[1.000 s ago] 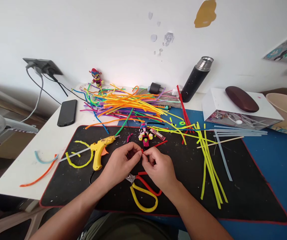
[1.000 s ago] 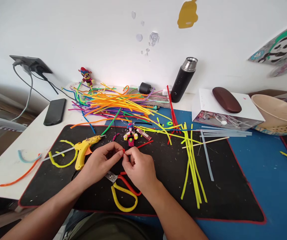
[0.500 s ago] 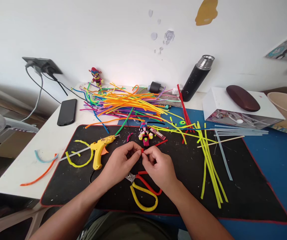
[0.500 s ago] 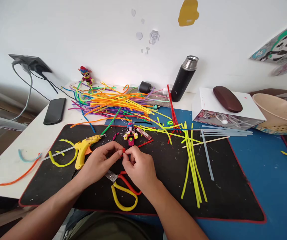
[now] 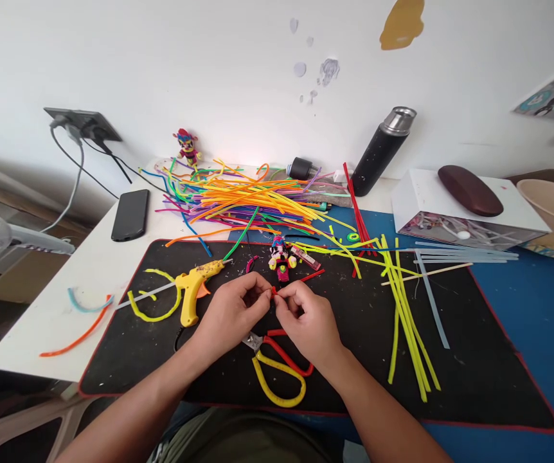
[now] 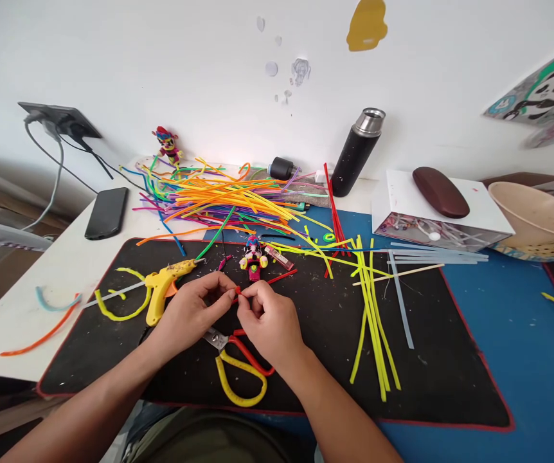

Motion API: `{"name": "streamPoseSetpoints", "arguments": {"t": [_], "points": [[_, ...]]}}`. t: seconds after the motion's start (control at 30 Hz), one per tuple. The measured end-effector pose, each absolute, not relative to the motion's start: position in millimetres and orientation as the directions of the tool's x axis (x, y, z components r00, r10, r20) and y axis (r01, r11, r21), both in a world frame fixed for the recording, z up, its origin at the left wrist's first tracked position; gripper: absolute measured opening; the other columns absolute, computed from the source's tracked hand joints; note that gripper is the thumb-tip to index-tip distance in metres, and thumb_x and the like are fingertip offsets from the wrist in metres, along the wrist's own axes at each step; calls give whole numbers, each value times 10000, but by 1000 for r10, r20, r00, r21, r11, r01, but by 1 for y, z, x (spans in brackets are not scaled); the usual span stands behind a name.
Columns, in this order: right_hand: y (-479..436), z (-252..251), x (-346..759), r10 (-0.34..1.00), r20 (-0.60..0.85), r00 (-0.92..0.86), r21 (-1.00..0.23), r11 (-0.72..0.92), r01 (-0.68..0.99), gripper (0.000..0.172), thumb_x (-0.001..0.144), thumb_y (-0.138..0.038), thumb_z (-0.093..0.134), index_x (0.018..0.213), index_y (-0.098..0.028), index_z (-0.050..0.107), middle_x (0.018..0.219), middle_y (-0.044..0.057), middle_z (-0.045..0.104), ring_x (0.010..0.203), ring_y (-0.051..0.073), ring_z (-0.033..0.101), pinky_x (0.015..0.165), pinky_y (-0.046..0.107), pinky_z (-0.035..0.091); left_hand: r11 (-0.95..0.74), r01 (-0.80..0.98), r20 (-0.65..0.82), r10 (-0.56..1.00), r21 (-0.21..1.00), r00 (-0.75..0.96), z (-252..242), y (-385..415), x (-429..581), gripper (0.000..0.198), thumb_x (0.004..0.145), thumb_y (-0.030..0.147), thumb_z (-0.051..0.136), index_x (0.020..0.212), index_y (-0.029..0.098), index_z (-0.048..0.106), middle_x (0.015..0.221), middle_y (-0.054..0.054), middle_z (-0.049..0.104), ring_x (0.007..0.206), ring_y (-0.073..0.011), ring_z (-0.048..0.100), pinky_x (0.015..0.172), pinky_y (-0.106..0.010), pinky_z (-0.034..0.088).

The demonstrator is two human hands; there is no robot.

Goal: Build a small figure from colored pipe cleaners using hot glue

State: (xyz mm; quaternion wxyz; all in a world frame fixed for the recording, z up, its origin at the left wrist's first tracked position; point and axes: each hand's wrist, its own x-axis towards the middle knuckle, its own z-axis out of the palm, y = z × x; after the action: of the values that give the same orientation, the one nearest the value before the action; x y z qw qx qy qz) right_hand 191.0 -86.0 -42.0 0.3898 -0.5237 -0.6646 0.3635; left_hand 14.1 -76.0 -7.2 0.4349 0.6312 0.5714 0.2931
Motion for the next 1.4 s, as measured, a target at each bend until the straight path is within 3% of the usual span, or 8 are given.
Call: {"name": "streamPoseSetpoints", "arguments": {"t": [0.5,0.77,0.87,1.07,1.4], "points": [[-82,-39,192,993,47,-104,-956,75,283,161,929,-293,621,786,-226,587,532,-95,404,481,106,392,511,236,353,-18,552,-69,988,834,137,-7,-71,9,151,916,302,580,814,208,641,732,18,654,680,-153,578,639,-251,447],[-80,-35,194,990,-69,-125,-991,-54,120,221,945,-390,646,818,-212,616,567,-82,436,492,104,389,488,236,341,99,341,-103,995,935,-8,1,-66,-10,215,936,409,627,860,209,650,694,20,610,614,-138,557,574,-244,440],[-80,-37,194,985,-116,-132,-992,-109,59,231,956,-418,644,845,-218,610,544,-99,398,459,102,357,462,241,312,149,226,-157,988,963,14,3,-65,-14,246,957,436,636,882,203,644,779,-13,687,622,-137,599,550,-239,449],[-82,-39,192,988,-28,-150,-983,-1,183,201,966,-355,637,833,-204,635,583,-80,427,522,106,388,511,240,334,164,150,-189,967,975,170,0,-69,2,270,965,448,657,930,183,698,904,-48,736,686,-140,642,602,-248,529],[-87,-46,191,968,109,-225,-884,198,423,124,958,-255,613,877,-195,686,576,-87,438,498,87,401,533,229,326,209,39,-213,953,977,215,-5,-69,8,278,947,442,694,894,174,646,845,-37,742,678,-140,676,635,-261,580]]}}
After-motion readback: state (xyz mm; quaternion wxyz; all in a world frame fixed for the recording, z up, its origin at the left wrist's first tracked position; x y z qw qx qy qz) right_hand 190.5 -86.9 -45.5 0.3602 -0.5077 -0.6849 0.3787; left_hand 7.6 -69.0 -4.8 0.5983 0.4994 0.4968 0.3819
